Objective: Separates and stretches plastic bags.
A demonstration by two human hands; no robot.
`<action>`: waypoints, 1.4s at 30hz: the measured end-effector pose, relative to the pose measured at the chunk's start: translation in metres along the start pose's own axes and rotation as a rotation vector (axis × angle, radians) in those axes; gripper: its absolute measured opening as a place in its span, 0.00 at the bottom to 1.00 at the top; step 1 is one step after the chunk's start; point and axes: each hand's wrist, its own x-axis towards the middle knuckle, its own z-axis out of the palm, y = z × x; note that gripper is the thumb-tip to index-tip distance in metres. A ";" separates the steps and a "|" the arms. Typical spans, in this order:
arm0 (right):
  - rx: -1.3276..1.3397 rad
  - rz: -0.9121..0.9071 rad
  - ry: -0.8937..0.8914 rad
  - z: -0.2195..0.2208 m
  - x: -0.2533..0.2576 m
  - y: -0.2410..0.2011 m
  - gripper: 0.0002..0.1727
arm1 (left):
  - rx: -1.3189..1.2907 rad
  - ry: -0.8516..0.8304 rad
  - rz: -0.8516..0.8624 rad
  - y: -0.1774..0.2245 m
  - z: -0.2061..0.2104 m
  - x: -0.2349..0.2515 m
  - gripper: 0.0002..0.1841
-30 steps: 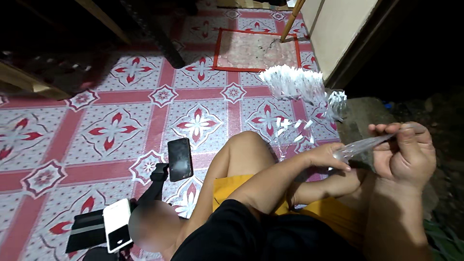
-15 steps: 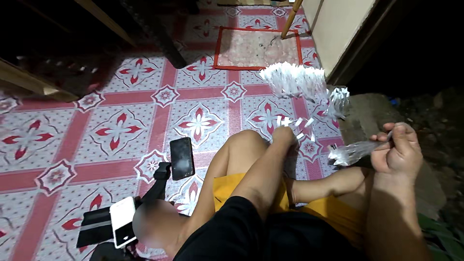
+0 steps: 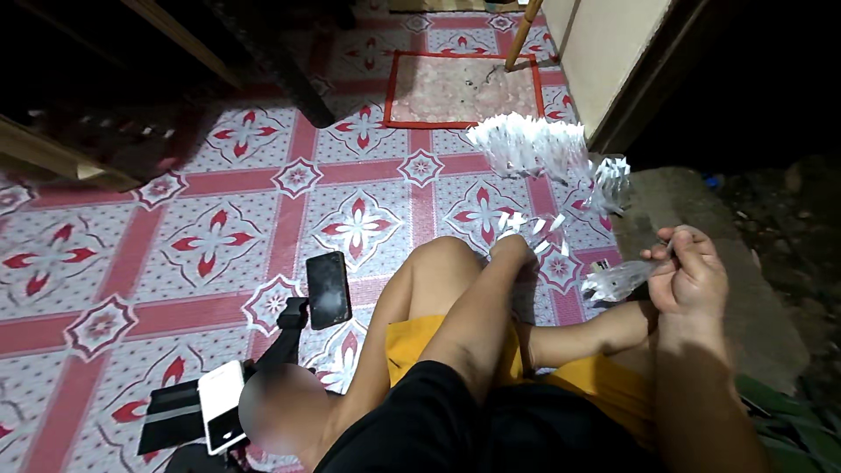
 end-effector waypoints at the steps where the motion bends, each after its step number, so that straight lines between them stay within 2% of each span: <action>1: -0.009 0.008 -0.005 0.002 0.000 0.001 0.12 | -0.028 -0.160 0.001 0.007 -0.029 -0.017 0.28; 3: -0.072 0.015 -0.027 0.008 -0.001 0.004 0.11 | -0.157 -0.083 0.053 0.011 -0.037 -0.027 0.20; 5: -0.231 -0.001 -0.091 0.004 -0.001 0.014 0.11 | -0.186 0.040 0.206 0.008 -0.030 -0.015 0.16; 7: -0.498 -0.044 -0.172 0.009 -0.003 0.021 0.09 | -0.188 0.032 0.352 0.014 -0.046 -0.025 0.16; 9: -0.762 0.002 -0.276 0.024 -0.008 0.023 0.08 | -0.210 0.019 0.459 0.018 -0.063 -0.047 0.17; 12: -0.903 0.144 -0.381 0.037 -0.012 0.042 0.08 | -0.278 0.013 0.639 0.016 -0.074 -0.066 0.14; 14: -0.907 0.192 -0.393 0.039 -0.014 0.055 0.06 | -0.298 -0.054 0.710 0.016 -0.082 -0.077 0.12; 17: -0.829 0.169 -0.355 0.038 -0.012 0.063 0.07 | -0.400 -0.077 0.747 0.013 -0.089 -0.084 0.12; 21: -0.706 0.122 -0.265 0.042 -0.010 0.051 0.08 | -0.843 0.022 0.675 0.010 -0.093 -0.079 0.22; 24: -0.628 0.078 -0.204 0.040 -0.009 0.046 0.08 | -1.201 0.077 0.599 0.014 -0.088 -0.071 0.22; 27: -0.551 0.036 -0.194 0.040 -0.008 0.042 0.08 | -1.388 0.014 0.574 0.020 -0.086 -0.077 0.18; 31: -0.536 0.022 -0.196 0.046 -0.010 0.034 0.08 | -1.395 -0.080 0.695 0.022 -0.084 -0.083 0.13; 34: -0.514 0.023 -0.226 0.049 -0.012 0.031 0.08 | -1.311 -0.048 0.883 0.023 -0.082 -0.085 0.13; 36: -0.517 0.034 -0.241 0.053 -0.014 0.029 0.08 | -1.250 -0.009 0.944 0.026 -0.082 -0.089 0.13; 39: -0.513 0.053 -0.237 0.056 -0.016 0.031 0.08 | -1.266 0.060 0.867 0.030 -0.082 -0.094 0.13; 42: -0.518 0.052 -0.206 0.053 -0.015 0.036 0.08 | -1.422 0.151 0.751 0.032 -0.083 -0.095 0.10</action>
